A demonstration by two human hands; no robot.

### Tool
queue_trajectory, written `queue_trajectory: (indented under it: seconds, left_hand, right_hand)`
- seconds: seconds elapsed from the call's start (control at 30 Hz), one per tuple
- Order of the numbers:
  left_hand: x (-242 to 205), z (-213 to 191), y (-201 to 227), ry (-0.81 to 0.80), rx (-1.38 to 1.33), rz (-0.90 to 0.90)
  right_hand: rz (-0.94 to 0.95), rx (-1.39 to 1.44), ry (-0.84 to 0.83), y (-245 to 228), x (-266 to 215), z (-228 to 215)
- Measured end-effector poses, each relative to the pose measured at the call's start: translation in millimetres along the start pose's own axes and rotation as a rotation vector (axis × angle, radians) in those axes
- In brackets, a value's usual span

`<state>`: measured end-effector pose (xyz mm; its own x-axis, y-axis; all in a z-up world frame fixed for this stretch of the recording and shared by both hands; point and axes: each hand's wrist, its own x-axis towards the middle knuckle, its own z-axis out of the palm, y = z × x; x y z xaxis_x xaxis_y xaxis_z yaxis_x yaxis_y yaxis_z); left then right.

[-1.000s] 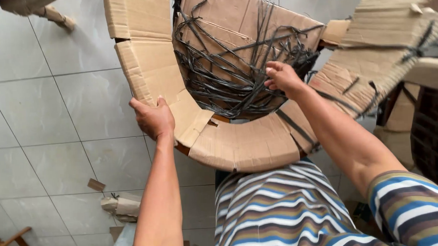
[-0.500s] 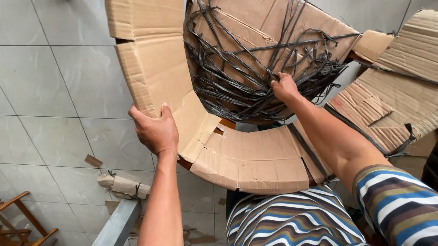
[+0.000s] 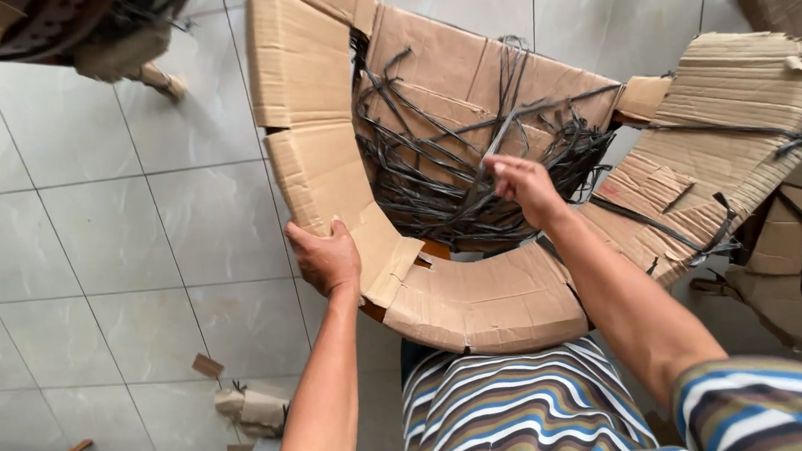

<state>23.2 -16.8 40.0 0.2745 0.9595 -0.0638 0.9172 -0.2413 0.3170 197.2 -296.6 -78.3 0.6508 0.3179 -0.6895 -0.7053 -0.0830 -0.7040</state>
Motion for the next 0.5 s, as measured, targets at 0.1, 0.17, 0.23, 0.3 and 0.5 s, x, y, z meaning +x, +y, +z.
queue_trajectory:
  seconds: [0.1, 0.17, 0.23, 0.3, 0.5]
  left_hand:
    - [3, 15, -15, -0.01, 0.003, 0.021]
    - [3, 7, -15, 0.016, -0.009, 0.121]
    - [8, 3, -3, 0.043, -0.035, 0.229]
    - [-1, -8, -4, 0.088, -0.162, 0.464]
    - [-20, -10, -43, -0.485, -0.383, 0.861]
  right_hand:
    - [-0.052, -0.176, -0.142, -42, -70, 38]
    - [-0.084, -0.208, -0.153, -67, -118, 66]
    - [-0.127, -0.243, -0.151, -81, -147, 87]
    - [-0.129, -0.216, -0.209, -65, -174, 100]
    - [-0.206, -0.183, -0.369, 4, -203, 133]
